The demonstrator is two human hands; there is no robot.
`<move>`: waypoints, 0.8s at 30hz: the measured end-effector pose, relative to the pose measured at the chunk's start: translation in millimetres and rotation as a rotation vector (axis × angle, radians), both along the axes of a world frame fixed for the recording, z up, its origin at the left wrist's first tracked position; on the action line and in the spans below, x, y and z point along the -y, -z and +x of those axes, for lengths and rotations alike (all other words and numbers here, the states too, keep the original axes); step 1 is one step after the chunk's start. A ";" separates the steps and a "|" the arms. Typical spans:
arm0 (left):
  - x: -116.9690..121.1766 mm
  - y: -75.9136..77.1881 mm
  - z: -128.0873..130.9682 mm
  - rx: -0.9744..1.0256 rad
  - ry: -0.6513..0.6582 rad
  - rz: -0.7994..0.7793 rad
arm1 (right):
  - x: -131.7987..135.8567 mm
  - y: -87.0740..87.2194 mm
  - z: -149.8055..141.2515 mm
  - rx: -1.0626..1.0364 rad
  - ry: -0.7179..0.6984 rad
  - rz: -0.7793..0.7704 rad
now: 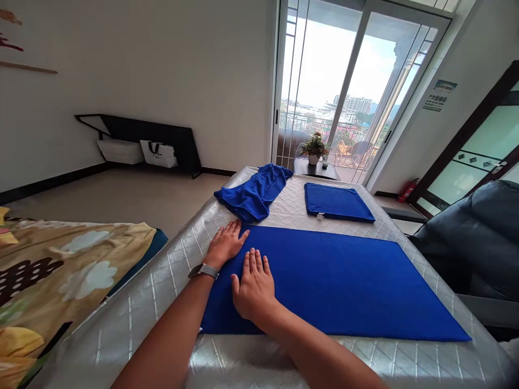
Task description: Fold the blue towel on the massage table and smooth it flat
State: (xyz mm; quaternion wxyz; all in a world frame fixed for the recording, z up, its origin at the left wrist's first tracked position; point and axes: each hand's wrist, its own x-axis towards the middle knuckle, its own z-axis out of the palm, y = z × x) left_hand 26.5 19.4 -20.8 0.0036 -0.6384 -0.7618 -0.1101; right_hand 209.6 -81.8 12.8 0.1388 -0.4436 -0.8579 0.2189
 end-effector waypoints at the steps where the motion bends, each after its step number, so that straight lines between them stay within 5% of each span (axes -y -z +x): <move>1: -0.3 0.0 0.0 0.002 0.001 0.002 | -0.9 -0.3 2.4 0.004 0.004 -0.001; 24: -0.4 -3.9 -1.2 -0.001 0.003 -0.030 | -37.9 0.2 110.8 0.183 0.182 -0.021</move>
